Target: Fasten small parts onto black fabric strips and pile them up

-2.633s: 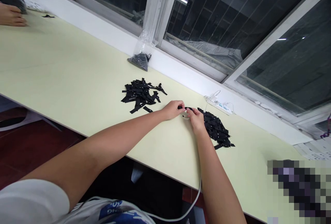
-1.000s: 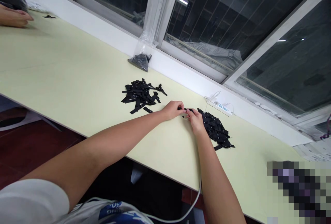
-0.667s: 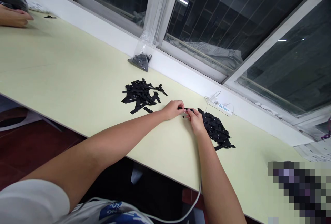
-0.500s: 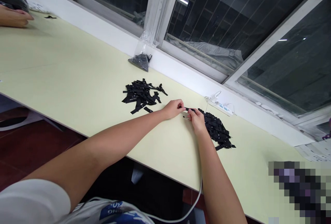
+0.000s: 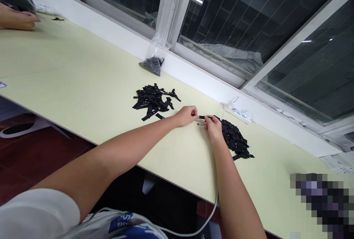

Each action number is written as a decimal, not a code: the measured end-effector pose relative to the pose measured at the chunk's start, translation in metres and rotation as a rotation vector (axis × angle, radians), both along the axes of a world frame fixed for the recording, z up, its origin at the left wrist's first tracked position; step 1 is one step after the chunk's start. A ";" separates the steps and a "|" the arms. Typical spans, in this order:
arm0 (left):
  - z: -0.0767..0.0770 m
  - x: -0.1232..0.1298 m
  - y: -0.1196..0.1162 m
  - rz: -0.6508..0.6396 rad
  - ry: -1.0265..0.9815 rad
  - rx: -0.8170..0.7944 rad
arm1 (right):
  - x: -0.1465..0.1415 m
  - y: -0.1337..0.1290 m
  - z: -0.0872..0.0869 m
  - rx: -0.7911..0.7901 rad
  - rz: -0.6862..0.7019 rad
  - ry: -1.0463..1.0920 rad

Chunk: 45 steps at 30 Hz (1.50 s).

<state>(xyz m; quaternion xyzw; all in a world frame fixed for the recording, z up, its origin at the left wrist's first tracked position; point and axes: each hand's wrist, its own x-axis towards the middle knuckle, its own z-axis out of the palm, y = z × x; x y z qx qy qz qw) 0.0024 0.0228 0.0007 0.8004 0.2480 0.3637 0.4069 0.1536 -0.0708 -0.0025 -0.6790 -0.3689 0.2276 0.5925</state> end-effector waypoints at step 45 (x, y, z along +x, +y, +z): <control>0.004 0.002 -0.004 -0.114 -0.124 0.039 | -0.007 -0.006 0.015 0.108 0.145 0.220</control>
